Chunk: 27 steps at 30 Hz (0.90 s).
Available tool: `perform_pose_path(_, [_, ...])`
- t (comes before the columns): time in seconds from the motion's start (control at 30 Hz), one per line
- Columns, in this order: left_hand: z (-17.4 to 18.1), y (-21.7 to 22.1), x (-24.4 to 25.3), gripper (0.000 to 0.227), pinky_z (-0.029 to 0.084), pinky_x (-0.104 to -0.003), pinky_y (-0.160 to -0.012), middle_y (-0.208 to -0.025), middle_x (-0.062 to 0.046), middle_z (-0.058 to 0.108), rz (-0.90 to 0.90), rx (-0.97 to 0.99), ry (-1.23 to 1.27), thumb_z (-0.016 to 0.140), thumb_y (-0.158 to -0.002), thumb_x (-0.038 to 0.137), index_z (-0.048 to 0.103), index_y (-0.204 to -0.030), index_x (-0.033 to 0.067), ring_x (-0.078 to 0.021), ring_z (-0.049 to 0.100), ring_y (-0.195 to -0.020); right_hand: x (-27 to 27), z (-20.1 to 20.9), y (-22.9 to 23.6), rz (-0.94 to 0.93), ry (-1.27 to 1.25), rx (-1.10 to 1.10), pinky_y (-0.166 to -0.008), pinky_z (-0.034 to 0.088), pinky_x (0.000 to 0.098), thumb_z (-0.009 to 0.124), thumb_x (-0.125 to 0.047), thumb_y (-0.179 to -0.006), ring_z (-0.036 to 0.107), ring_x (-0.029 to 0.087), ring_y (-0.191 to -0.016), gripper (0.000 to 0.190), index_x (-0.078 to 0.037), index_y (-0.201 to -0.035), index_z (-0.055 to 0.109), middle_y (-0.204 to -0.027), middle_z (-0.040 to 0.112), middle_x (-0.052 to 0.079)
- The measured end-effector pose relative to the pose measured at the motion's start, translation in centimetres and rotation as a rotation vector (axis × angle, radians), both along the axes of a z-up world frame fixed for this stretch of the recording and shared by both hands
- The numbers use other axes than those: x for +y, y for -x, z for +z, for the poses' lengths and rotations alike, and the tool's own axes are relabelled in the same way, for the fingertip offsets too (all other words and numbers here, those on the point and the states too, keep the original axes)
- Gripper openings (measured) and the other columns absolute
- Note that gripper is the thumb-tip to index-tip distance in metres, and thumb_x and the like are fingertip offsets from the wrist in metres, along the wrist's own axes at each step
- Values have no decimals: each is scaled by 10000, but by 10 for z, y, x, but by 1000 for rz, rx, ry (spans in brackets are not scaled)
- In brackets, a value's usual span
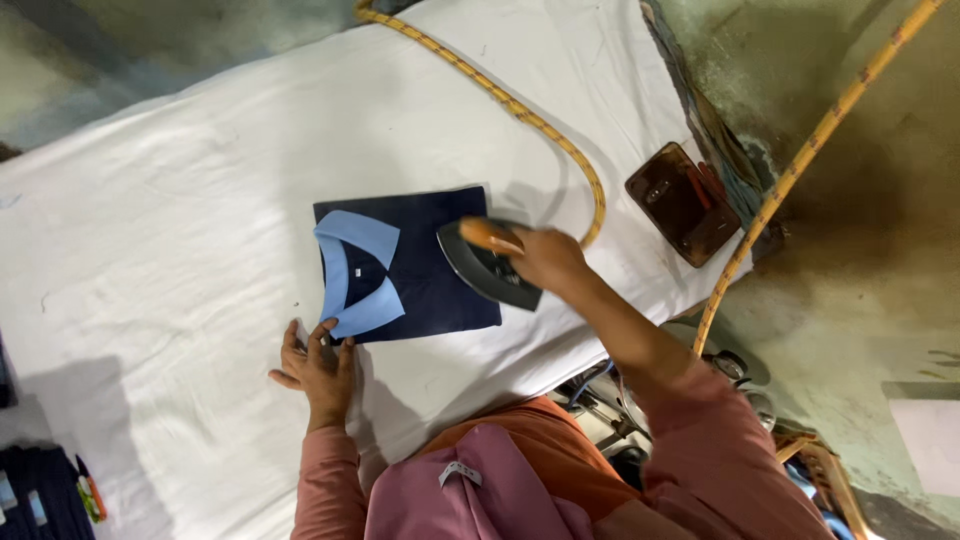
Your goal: The person irons and folds a shirt on a table.
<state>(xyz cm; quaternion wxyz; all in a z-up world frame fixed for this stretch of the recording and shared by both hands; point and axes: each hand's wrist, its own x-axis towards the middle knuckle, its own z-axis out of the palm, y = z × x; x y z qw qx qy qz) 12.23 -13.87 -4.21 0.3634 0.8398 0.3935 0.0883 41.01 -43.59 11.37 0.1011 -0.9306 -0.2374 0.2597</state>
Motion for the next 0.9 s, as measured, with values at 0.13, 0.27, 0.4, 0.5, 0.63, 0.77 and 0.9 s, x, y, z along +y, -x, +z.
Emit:
perform_pose_path(0.13, [7, -2, -1, 448, -77, -671, -1198, -1630, -9, 256, -10, 26, -29, 745, -888, 452, 588, -1306, 426, -326, 218, -1515, 34, -29, -63, -165, -22, 16, -739, 604, 512, 610, -237, -848, 743, 384, -836, 320, -128, -1105, 766, -863, 748, 158])
perform_pose_path(0.27, [12, 3, -1, 431, -78, -660, -1204, -1624, 19, 272, 14, 27, -28, 753, -879, 450, 600, -1282, 456, -312, 222, -1518, 33, -27, -95, -195, -48, -8, -678, 589, 507, 677, -251, -808, 745, 411, -837, 270, -138, -1037, 761, -838, 733, 156])
perform_pose_path(0.4, [45, 15, -1, 504, 170, -516, -1249, -1585, -165, 408, -110, -240, 44, 719, -895, 213, 614, -1387, 185, -335, 301, -1530, -11, 29, -95, -542, -220, 372, -448, 476, 269, 652, -106, -809, 632, 156, -543, 548, -219, -1345, 656, -746, 702, 85])
perform_pose_path(0.5, [89, 14, -14, 535, 359, -427, -1199, -1499, -67, 553, 91, -208, 296, 680, -924, 186, 567, -1443, 123, -249, 430, -1442, -74, 10, -97, -727, -454, 342, -396, 448, 233, 794, -93, -773, 573, 108, -565, 930, -253, -1603, 406, -904, 700, 82])
perform_pose_path(0.63, [83, 18, -21, 558, 491, -380, -1099, -1449, -168, 613, 279, -130, 538, 630, -952, 283, 527, -1485, 157, -260, 583, -1353, -148, -7, -107, -738, -373, -34, -388, 516, 352, 875, -178, -753, 625, 227, -592, 1109, -271, -1656, 239, -1278, 653, 114])
perform_pose_path(0.77, [92, -7, -9, 578, 484, -368, -1084, -1385, -110, 651, 306, -92, 510, 594, -969, 356, 512, -1500, 143, -215, 593, -1322, -172, 20, -109, -964, -236, -9, -528, 539, 336, 850, -262, -867, 626, 206, -620, 1147, -319, -1676, 38, -1569, 452, 141])
perform_pose_path(0.9, [89, -33, 15, 651, 480, -370, -1073, -1393, -78, 668, 198, 6, 448, 534, -962, 482, 476, -1527, 165, -231, 623, -1293, -177, 35, -105, -1007, -215, 9, -616, 533, 399, 773, -161, -987, 624, 253, -658, 1156, -355, -1627, -170, -1417, 543, 225])
